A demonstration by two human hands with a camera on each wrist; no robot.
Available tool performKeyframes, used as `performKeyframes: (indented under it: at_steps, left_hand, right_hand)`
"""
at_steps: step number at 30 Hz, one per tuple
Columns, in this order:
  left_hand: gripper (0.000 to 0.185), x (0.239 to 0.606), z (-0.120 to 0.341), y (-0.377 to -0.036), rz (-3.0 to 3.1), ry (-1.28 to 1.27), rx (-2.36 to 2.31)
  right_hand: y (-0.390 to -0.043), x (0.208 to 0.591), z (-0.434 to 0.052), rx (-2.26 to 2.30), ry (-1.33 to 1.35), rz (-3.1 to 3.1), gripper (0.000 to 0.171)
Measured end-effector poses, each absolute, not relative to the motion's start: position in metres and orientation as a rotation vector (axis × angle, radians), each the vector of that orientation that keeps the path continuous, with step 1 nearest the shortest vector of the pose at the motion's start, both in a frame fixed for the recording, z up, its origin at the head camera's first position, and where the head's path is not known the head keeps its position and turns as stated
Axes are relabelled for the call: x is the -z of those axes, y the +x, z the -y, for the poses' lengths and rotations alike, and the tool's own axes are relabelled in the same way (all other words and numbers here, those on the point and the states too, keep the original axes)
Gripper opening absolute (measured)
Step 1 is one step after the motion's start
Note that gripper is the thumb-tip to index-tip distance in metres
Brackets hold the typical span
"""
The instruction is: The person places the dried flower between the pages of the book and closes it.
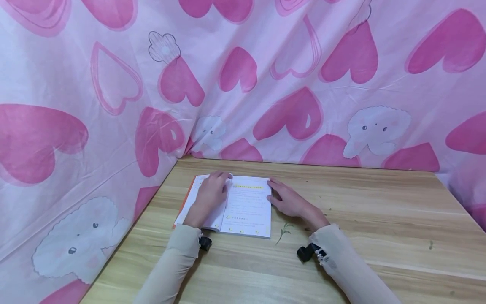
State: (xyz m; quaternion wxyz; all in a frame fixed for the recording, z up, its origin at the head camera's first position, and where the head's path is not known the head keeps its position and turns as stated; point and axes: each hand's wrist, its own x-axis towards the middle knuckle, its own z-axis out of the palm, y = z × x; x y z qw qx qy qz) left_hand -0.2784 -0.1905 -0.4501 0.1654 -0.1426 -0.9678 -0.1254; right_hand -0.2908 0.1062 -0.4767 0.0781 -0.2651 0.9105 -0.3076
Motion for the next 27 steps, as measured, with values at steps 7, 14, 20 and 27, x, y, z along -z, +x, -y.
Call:
performKeyframes:
  at_steps: [7, 14, 20, 27]
  left_hand:
    - [0.063, 0.453, 0.179, -0.269, 3.070, -0.411, 0.307]
    - [0.078, 0.451, 0.176, -0.264, 3.136, -0.360, 0.320]
    - [0.076, 0.446, 0.173, -0.261, 3.156, -0.315, 0.345]
    - [0.075, 0.446, 0.174, -0.260, 3.155, -0.317, 0.361]
  right_hand:
    - [-0.291, 0.475, -0.105, 0.918, -0.830, -2.739, 0.065]
    - [-0.289, 0.474, -0.105, 0.957, -0.795, -2.721, 0.065]
    - [-0.290, 0.476, -0.109, 1.084, -0.855, -2.760, 0.051]
    - [-0.288, 0.476, -0.117, 1.192, -0.713, -2.777, 0.040]
